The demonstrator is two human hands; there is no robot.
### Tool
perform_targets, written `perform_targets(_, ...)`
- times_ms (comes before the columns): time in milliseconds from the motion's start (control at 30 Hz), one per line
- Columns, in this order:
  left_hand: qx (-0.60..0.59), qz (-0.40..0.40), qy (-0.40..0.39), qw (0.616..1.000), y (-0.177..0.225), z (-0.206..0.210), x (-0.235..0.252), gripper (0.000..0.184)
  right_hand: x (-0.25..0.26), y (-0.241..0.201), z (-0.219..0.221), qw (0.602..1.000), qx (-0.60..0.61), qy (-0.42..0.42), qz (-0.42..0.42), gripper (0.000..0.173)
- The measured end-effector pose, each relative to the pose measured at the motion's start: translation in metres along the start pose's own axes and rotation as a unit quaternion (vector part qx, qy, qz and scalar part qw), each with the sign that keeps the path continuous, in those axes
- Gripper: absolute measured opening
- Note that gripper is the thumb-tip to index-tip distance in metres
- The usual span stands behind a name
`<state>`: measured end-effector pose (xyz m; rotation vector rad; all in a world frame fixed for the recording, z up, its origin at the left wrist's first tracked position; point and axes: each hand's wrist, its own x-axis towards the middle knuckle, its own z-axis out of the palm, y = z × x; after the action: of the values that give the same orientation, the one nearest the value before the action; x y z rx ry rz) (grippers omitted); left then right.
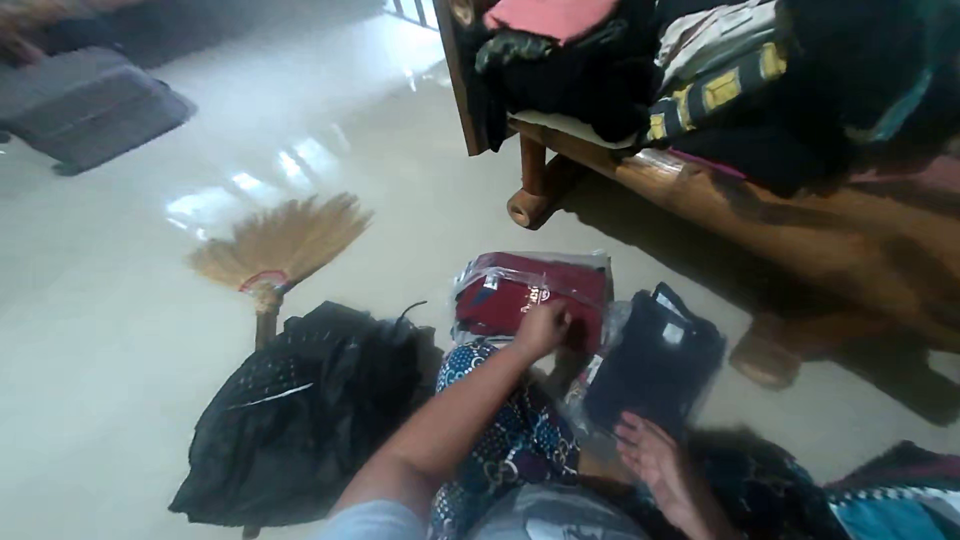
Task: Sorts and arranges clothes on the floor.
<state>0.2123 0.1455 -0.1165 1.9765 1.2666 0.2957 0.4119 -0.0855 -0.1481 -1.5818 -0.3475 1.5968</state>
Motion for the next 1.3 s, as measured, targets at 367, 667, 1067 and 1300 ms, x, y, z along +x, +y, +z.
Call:
perform_targets(367,-0.198,-0.013,-0.117,0.973,0.004,0.022,-0.136,0.025,0.162,-0.060,0.091,0.924,-0.341,0.051,-0.163,0.075)
perform_targets(667,-0.401,-0.129,-0.081,0.903,-0.011,0.030,-0.172,0.037,0.179,-0.074,0.083,0.930,-0.333,0.117,-0.102,0.054)
perform_targets(1067,-0.774,-0.211,0.090,0.590,0.006,0.000,-0.129,0.026,-0.055,-0.052,0.102,0.968,0.011,-0.225,-0.113,0.039)
perform_targets(1300,-0.630,-0.103,0.190,0.746,0.013,-0.115,-0.226,0.019,-0.037,-0.031,0.074,0.842,-0.337,-0.402,-0.127,0.033)
